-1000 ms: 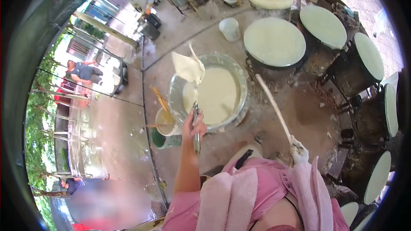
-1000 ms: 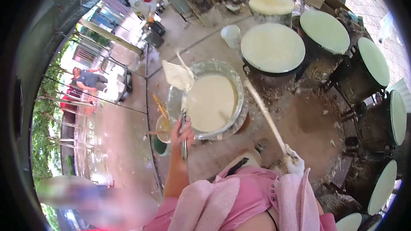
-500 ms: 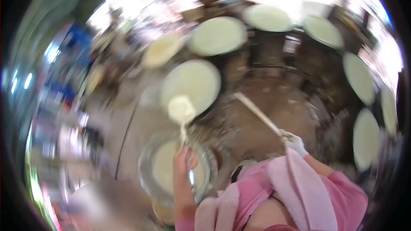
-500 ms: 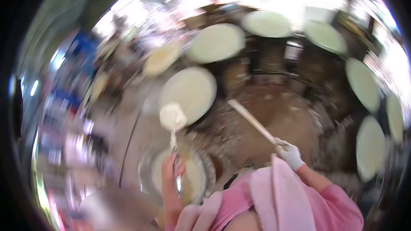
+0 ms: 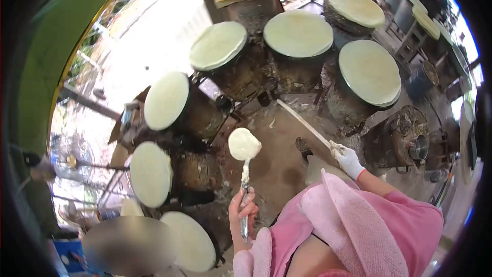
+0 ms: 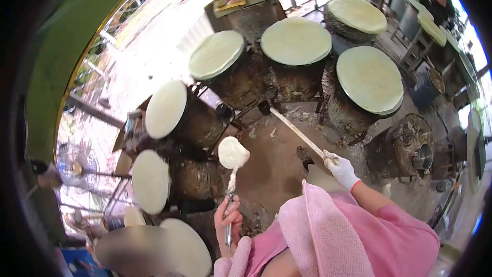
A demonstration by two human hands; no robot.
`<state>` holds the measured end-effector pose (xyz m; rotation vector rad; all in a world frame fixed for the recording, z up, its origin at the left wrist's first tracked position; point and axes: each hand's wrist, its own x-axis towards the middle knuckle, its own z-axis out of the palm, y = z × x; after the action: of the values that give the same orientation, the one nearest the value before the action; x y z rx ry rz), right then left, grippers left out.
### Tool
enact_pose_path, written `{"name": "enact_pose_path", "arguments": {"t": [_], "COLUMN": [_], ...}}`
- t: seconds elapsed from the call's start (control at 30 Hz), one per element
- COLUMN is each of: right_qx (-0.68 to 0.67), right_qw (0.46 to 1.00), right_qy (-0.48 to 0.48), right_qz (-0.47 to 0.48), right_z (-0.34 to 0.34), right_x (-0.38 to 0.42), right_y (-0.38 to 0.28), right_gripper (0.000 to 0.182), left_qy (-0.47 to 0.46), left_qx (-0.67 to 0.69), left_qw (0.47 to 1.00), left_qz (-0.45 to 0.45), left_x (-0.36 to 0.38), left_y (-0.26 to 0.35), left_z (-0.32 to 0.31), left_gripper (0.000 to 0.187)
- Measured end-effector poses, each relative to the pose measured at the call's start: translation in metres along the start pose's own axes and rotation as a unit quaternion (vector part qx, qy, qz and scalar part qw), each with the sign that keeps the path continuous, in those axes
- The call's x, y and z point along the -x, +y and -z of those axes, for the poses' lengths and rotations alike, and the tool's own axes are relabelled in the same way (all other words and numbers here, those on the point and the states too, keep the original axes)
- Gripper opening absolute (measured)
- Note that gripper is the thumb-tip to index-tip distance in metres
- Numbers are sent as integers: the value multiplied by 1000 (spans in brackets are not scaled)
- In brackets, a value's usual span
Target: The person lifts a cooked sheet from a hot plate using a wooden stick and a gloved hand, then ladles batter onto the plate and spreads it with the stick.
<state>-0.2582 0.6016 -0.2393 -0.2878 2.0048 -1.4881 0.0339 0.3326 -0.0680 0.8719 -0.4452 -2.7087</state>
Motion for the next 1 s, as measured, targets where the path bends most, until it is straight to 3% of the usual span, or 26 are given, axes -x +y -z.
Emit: {"name": "enact_pose_path", "arguments": {"t": [0.2, 0.27, 0.3, 0.33, 0.37, 0.43, 0.5, 0.57, 0.67, 0.7, 0.8, 0.83, 0.93, 1.0], "right_qx": [-54, -129, -181, -245, -285, -380, -378, -232, -171, -114, -23, -29, 144, 125], "right_qw": [975, 971, 962, 951, 945, 907, 908, 947, 927, 937, 891, 901, 868, 869], "right_qy": [207, 190, 202, 187, 143, 133, 152, 205, 333, 329, 450, 433, 468, 476], "right_qz": [56, -61, -22, -32, -77, -123, -98, -88, -13, -33, 53, -11, -80, -56], "right_z": [41, 67, 73, 83, 89, 97, 104, 105, 91, 93, 89, 85, 72, 67], "right_x": [-118, -147, -173, -220, -230, -289, -345, -394, -446, -456, -521, -509, -505, -514], "right_y": [-20, -77, -92, -63, -120, -139, -160, -176, -166, -164, -100, -130, -170, -183], "right_gripper": [39, 42, 35, 28, 30, 39, 45, 59, 75, 96, 95, 92, 83, 76], "left_qy": [-15, -65, -72, -75, -78, -96, -122, -116, -97, -87, -58, -72, -100, -100], "left_qx": [20, 90, 111, 134, 155, 156, 142, 87, -39, -86, -274, -299, -335, -347], "left_qw": [1000, 993, 991, 987, 984, 981, 979, 986, 991, 990, 959, 951, 936, 931], "left_qz": [-9, 26, 34, 41, 49, 68, 81, 87, 81, 76, 33, 19, 44, 51], "left_x": [-127, -165, -183, -200, -214, -242, -273, -301, -341, -351, -380, -390, -421, -439], "left_y": [62, 79, 87, 99, 107, 122, 136, 158, 186, 194, 220, 228, 258, 278], "left_z": [-101, -125, -140, -157, -169, -191, -212, -226, -247, -253, -277, -281, -290, -296], "left_gripper": [32, 35, 35, 36, 37, 38, 39, 39, 39, 39, 38, 37, 38, 38]}}
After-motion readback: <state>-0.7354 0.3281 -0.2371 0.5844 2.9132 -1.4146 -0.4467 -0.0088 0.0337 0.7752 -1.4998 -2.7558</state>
